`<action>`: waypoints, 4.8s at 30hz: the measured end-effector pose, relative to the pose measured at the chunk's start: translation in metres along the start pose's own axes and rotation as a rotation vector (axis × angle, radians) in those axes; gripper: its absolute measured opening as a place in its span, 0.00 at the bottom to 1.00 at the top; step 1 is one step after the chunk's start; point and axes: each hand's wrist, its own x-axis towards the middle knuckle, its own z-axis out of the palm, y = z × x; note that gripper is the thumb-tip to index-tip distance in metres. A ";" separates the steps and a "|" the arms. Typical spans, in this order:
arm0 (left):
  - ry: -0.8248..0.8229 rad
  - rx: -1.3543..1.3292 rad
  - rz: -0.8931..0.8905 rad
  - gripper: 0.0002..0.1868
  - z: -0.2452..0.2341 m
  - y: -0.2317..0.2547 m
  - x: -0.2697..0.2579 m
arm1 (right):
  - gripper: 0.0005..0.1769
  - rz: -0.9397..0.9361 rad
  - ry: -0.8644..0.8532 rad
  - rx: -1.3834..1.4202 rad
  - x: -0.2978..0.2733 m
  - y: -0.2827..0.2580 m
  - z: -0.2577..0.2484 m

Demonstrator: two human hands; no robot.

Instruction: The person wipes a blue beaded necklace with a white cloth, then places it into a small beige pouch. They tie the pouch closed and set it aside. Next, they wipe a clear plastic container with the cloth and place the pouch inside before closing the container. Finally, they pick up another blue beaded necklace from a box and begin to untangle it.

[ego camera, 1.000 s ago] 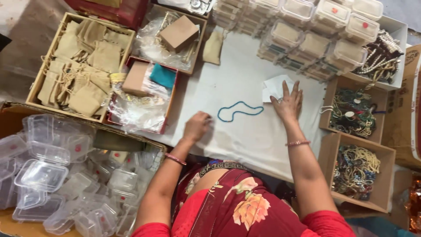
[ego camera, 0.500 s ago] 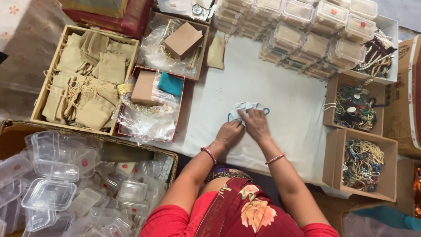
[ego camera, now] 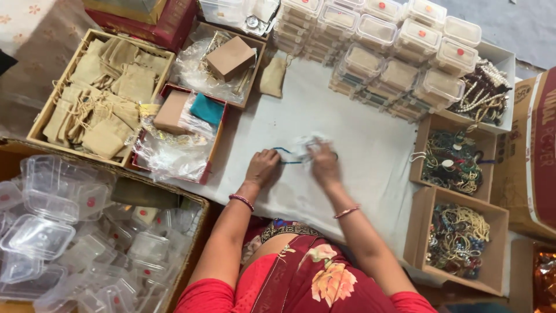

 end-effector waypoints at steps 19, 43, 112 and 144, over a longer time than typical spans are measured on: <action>0.223 -0.406 -0.282 0.14 -0.005 0.008 -0.018 | 0.27 -0.023 0.003 0.170 0.002 -0.024 0.002; -0.072 -0.344 -0.563 0.08 0.004 -0.018 0.030 | 0.10 -0.043 -0.065 0.085 -0.001 -0.005 -0.012; -0.028 -0.354 -0.471 0.09 0.009 -0.016 0.020 | 0.22 -0.169 0.012 0.044 0.006 -0.044 0.006; 0.069 -0.344 -0.416 0.08 -0.022 -0.006 0.016 | 0.25 -0.209 -0.158 -0.004 0.020 -0.080 0.008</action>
